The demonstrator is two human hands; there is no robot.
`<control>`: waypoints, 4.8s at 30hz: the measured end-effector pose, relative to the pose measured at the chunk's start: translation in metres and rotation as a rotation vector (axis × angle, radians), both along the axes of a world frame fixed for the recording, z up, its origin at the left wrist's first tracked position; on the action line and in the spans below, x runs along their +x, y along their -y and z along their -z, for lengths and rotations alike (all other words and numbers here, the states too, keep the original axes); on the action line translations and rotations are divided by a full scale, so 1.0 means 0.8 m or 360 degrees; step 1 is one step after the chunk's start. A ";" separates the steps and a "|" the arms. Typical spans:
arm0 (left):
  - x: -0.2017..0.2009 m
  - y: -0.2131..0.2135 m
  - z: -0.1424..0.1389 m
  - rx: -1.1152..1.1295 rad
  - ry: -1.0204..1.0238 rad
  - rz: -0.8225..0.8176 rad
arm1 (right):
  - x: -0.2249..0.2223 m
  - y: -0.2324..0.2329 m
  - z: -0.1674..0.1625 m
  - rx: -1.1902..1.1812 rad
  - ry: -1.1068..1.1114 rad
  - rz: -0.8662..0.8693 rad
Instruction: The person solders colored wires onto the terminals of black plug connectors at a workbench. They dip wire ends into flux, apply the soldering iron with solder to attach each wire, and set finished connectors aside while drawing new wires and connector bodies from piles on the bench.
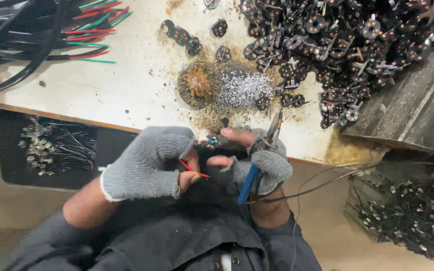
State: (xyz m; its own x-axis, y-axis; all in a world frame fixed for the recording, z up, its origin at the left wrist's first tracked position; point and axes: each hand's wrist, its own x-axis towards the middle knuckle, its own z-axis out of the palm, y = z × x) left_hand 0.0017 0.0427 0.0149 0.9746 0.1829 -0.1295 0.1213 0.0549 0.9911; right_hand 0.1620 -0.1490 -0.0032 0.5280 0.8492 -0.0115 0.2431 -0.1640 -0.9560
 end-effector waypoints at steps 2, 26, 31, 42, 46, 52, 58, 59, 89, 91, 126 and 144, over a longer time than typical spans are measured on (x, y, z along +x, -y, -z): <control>0.007 0.017 0.006 -0.0187 -0.0073 0.0005 | -0.005 0.008 0.013 0.0113 -0.0329 0.0114; 0.020 0.012 0.034 0.1168 0.0041 -0.0295 | 0.011 -0.030 0.005 -0.0028 0.0687 -0.0081; 0.024 0.019 0.031 0.1227 -0.0038 -0.0365 | 0.012 -0.029 0.004 -0.0256 0.0826 -0.0138; 0.029 0.020 0.023 0.1298 -0.0052 -0.0384 | 0.013 -0.036 -0.007 -0.0267 0.0822 -0.0181; 0.029 0.019 0.023 0.1297 -0.0047 -0.0377 | 0.011 -0.025 -0.032 -0.0269 0.0392 -0.0123; 0.027 0.019 0.026 0.1314 -0.0036 -0.0410 | -0.001 0.009 -0.036 -0.0106 0.0675 -0.0183; 0.027 0.019 0.028 0.1312 0.0018 -0.0414 | 0.012 0.016 0.012 0.0180 0.0910 -0.0314; 0.027 0.019 0.028 0.1303 0.0025 -0.0424 | 0.013 0.017 0.015 0.0193 0.0925 -0.0306; 0.028 0.014 0.031 0.1275 -0.0009 -0.0379 | 0.014 0.014 0.019 0.0195 0.0950 -0.0326; 0.028 0.014 0.031 0.1266 0.0000 -0.0371 | 0.009 0.018 0.013 0.0166 0.0840 -0.0208; 0.029 0.015 0.030 0.1268 0.0001 -0.0387 | 0.009 0.008 -0.017 -0.0063 0.0804 -0.0371; 0.025 0.017 0.032 0.1306 0.0014 -0.0377 | -0.011 0.010 0.030 0.0251 -0.0242 0.0299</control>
State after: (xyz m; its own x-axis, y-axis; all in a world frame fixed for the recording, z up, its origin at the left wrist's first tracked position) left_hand 0.0215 0.0293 -0.0108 0.8992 0.4143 0.1406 0.1892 -0.6581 0.7288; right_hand 0.1532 -0.1572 -0.0274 0.6787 0.7341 0.0218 0.0742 -0.0390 -0.9965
